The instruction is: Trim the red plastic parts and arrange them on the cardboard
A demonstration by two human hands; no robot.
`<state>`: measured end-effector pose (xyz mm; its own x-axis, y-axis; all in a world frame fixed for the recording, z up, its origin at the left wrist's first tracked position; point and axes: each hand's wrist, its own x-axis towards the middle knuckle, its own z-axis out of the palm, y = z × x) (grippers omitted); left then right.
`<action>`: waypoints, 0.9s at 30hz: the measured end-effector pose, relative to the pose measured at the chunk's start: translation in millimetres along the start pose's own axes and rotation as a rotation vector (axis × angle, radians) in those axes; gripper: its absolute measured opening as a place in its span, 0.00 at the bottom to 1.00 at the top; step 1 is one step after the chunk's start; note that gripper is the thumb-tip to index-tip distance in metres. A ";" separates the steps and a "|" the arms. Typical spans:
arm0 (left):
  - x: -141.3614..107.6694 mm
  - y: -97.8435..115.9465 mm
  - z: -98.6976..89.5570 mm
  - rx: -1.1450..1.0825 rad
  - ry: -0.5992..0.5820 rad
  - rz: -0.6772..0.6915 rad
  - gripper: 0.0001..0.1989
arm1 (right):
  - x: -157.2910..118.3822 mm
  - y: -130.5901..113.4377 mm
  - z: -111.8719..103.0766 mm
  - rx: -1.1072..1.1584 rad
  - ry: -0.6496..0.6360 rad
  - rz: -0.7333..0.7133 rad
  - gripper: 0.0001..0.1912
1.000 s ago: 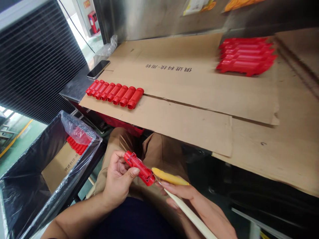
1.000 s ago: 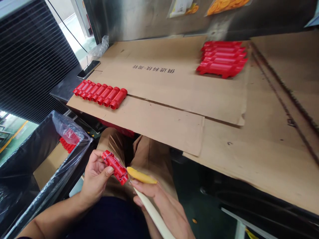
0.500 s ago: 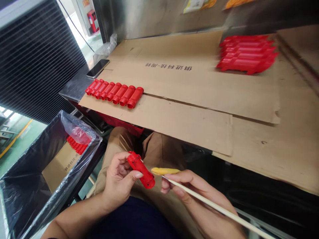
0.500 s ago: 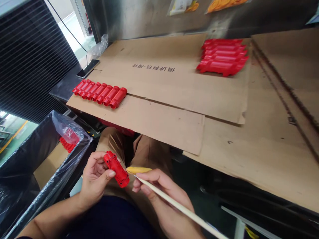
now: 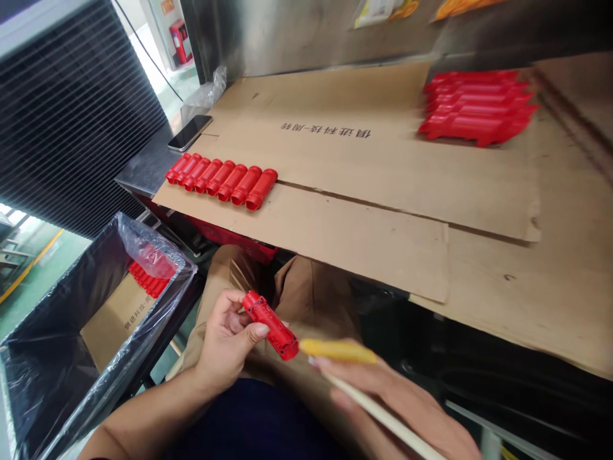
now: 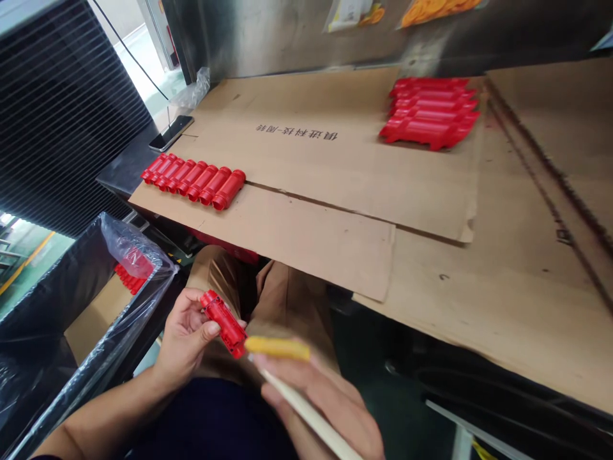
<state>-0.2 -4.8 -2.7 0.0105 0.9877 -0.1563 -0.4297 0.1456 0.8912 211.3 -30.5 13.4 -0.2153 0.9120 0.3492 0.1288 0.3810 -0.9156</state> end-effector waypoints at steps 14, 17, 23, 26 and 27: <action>-10.1 1.4 12.7 0.032 -0.086 0.088 0.12 | 10.6 5.7 22.8 -0.216 0.068 -0.276 0.27; -9.9 0.8 12.8 0.039 -0.070 0.069 0.13 | 9.3 6.5 22.3 -0.216 0.067 -0.266 0.27; -10.1 0.4 12.7 0.042 -0.055 0.071 0.15 | 10.9 5.4 22.9 -0.204 0.073 -0.259 0.24; -10.7 -1.2 12.8 0.064 -0.036 0.085 0.15 | 12.5 2.0 24.7 -0.207 0.088 -0.227 0.22; -10.9 -1.9 12.7 0.066 -0.031 0.094 0.15 | 12.4 1.1 25.5 -0.210 0.093 -0.216 0.21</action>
<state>12.0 -15.2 2.7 0.0017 0.9983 -0.0584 -0.3698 0.0549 0.9275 184.0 -22.7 11.7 -0.1716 0.8127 0.5568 0.2891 0.5818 -0.7602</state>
